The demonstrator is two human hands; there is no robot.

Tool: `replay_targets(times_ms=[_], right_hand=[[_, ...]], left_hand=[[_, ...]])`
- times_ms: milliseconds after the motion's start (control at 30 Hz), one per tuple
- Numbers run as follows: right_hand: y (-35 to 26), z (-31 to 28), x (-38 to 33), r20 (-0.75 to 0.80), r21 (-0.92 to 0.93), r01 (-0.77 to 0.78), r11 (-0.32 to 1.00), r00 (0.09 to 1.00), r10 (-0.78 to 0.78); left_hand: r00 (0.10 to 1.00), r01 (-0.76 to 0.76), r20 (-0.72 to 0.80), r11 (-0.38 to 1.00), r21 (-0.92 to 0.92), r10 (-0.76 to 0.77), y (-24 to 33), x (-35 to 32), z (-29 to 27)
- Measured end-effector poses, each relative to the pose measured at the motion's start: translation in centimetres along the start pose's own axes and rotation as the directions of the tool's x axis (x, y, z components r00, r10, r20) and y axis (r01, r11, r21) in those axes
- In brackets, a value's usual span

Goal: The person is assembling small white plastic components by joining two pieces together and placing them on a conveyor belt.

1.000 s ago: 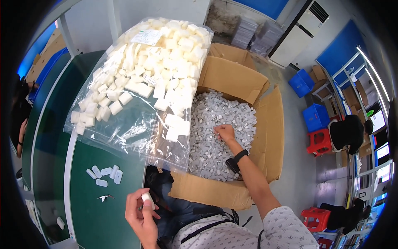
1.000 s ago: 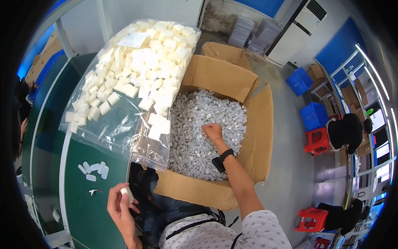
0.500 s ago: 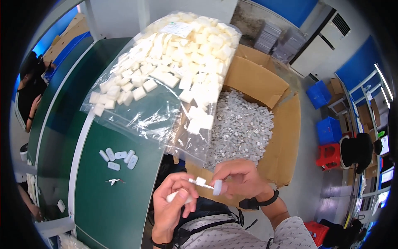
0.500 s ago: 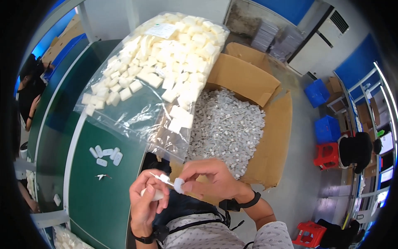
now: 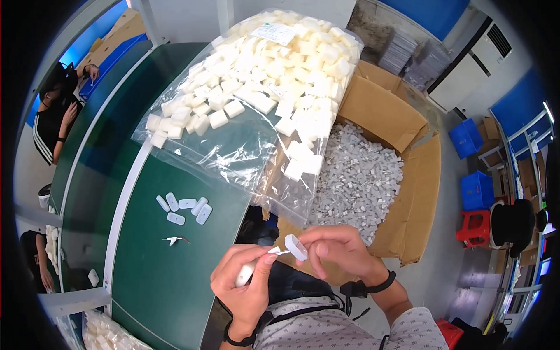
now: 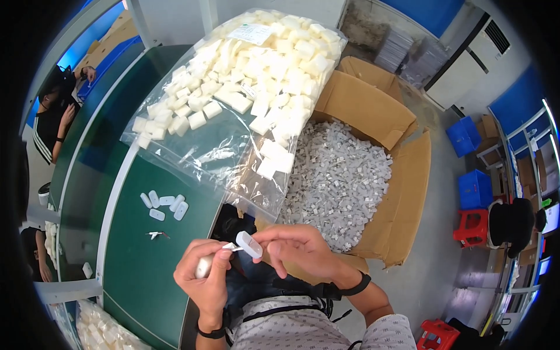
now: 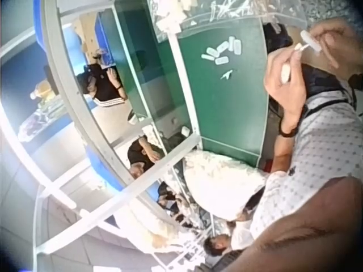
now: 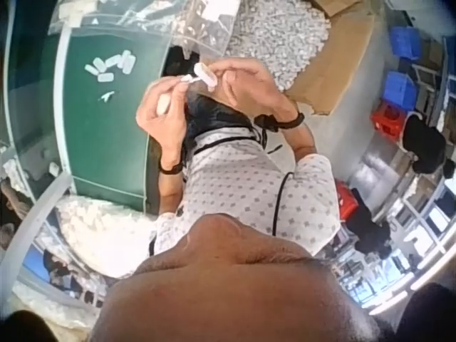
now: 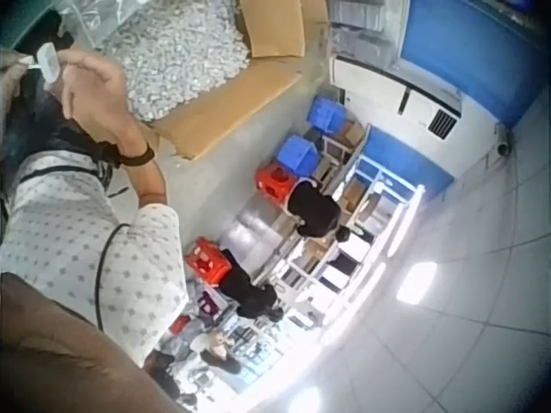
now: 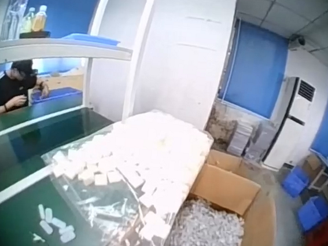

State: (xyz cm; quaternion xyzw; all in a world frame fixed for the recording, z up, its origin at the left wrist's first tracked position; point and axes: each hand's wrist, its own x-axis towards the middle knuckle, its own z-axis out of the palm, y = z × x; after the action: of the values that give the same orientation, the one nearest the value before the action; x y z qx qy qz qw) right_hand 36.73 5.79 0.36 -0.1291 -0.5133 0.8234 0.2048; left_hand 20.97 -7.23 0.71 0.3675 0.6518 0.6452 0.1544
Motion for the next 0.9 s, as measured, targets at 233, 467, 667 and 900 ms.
replay_targets(times_ms=[233, 467, 667, 900], right_hand=[[0.0, 0.9, 0.5, -0.12, -0.169, -0.087, 0.982, 0.991, 0.067], [0.4, 0.7, 0.5, -0.119, 0.017, -0.135, 0.991, 0.984, 0.136], [0.2, 0.8, 0.7, -0.097, -0.091, -0.048, 0.995, 0.995, 0.039], [-0.2, 0.2, 1.0, 0.018, -0.288, 0.186, 0.939, 0.982, -0.189]], left_hand=[[0.996, -0.074, -0.048, 0.996, 0.039, 0.076, 0.7, -0.2, 0.5], [0.99, -0.115, -0.075, 0.992, 0.043, 0.118, 0.7, -0.2, 0.8], [0.997, 0.008, 0.072, 0.998, 0.067, -0.013, 1.5, 0.4, -0.8], [0.952, 0.22, 0.243, 0.969, -0.113, -0.188, 1.6, 0.6, -1.3]])
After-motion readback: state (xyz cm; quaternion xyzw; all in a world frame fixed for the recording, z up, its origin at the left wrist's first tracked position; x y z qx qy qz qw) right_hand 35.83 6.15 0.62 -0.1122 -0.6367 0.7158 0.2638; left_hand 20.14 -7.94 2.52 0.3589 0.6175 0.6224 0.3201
